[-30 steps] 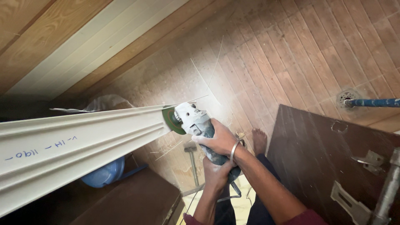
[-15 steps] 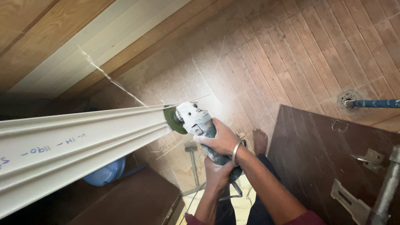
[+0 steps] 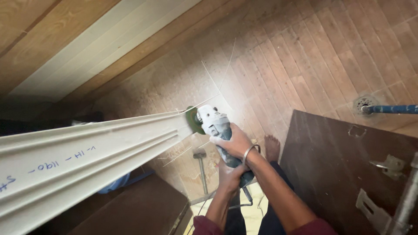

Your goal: The person uses an angle grinder with a green disc to grind the edge of a white plastic molding. The person holds the tool with both hands and moves it along the molding's edge, producing white shavings. The person then places the grinder on a nearby counter.

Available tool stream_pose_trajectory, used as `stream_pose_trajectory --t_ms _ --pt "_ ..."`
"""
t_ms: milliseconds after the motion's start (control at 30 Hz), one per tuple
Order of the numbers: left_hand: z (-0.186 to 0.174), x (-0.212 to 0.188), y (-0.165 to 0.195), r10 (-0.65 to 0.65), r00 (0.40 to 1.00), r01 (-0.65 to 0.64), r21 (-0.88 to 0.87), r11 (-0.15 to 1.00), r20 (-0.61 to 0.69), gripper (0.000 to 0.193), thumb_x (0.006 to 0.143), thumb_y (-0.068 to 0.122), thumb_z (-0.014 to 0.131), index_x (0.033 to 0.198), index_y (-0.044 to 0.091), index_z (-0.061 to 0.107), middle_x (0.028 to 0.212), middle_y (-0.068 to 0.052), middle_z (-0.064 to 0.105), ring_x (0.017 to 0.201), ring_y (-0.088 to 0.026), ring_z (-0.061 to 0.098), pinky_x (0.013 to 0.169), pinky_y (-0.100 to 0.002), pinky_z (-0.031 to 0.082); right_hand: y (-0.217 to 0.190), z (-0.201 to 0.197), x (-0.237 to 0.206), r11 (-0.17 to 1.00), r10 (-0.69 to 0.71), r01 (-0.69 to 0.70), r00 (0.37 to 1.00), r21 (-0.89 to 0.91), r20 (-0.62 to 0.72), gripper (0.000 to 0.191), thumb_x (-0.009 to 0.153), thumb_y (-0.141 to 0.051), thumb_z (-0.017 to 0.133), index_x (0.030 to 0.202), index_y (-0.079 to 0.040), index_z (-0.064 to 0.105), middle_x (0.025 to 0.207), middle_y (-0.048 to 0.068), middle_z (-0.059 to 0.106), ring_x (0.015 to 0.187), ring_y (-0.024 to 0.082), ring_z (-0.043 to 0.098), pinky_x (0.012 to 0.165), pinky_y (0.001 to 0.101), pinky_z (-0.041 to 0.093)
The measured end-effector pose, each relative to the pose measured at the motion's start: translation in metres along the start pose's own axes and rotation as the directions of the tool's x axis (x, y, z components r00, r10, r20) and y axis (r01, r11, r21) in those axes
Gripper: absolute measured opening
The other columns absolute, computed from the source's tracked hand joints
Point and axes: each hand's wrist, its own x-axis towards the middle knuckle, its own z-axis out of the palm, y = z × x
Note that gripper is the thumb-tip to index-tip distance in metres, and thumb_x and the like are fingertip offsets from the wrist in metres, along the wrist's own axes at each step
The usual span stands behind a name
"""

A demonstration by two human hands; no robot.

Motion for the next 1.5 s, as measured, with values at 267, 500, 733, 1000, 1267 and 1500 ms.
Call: stream_pose_trajectory --t_ms 267,500,733,1000,1267,1500 --pt "-0.013 -0.02 -0.011 0.004 0.992 -0.001 -0.024 1.0 0.13 0.083 0.06 0.005 0.083 0.135 0.009 0.047 0.119 -0.005 0.068 0.107 -0.018 0.07 0.094 -0.034 0.057 -0.018 -0.007 -0.045 0.987 0.049 -0.076 0.982 -0.144 -0.183 0.082 0.067 -0.054 0.083 0.123 0.0 0.058 0.112 0.026 0.07 0.105 0.041 0.068 0.09 0.0477 0.053" --pt "-0.027 -0.033 -0.023 -0.077 0.957 0.08 0.001 0.997 0.281 0.088 0.072 0.013 0.088 0.148 -0.007 0.049 0.13 -0.019 0.067 0.118 -0.028 0.067 0.103 -0.039 0.055 -0.046 -0.02 -0.073 0.978 0.108 -0.151 0.958 -0.146 -0.265 0.086 0.066 -0.055 0.081 0.127 -0.001 0.056 0.111 0.026 0.071 0.103 0.043 0.069 0.088 0.05 0.053" --pt "-0.044 -0.022 -0.019 0.11 0.96 -0.09 -0.09 0.992 0.257 0.116 0.064 0.042 0.098 0.152 0.008 0.03 0.139 -0.009 0.059 0.125 -0.021 0.062 0.106 -0.037 0.052 -0.085 -0.005 -0.071 0.952 0.138 -0.184 0.971 -0.246 -0.194 0.079 0.073 -0.053 0.079 0.124 -0.001 0.05 0.096 0.03 0.071 0.092 0.048 0.069 0.081 0.0545 0.054" --pt "-0.042 -0.01 -0.013 0.149 0.949 -0.104 -0.172 0.98 0.277 0.108 0.067 0.037 0.098 0.15 0.001 0.039 0.136 -0.011 0.06 0.122 -0.024 0.062 0.105 -0.04 0.052 -0.104 -0.009 -0.06 0.945 0.067 -0.124 0.979 -0.302 -0.195 0.076 0.074 -0.051 0.08 0.12 -0.001 0.047 0.095 0.029 0.071 0.09 0.048 0.069 0.078 0.055 0.053" --pt "-0.032 -0.022 0.008 0.083 0.965 -0.039 -0.178 0.983 0.249 0.093 0.067 0.026 0.091 0.145 0.001 0.046 0.13 -0.01 0.063 0.117 -0.022 0.064 0.101 -0.037 0.053 -0.107 -0.007 -0.064 0.94 0.079 -0.131 0.982 -0.316 -0.174 0.073 0.075 -0.051 0.079 0.119 -0.002 0.049 0.096 0.027 0.071 0.09 0.047 0.069 0.078 0.0553 0.053" --pt "-0.035 -0.021 0.012 0.106 0.973 -0.093 -0.073 0.993 0.204 0.083 0.069 0.023 0.091 0.138 -0.001 0.052 0.126 -0.009 0.067 0.113 -0.019 0.065 0.1 -0.034 0.053 -0.11 -0.006 -0.063 0.939 0.119 -0.162 0.981 -0.302 -0.155 0.074 0.074 -0.051 0.079 0.121 -0.003 0.048 0.098 0.027 0.071 0.092 0.047 0.069 0.08 0.056 0.053"
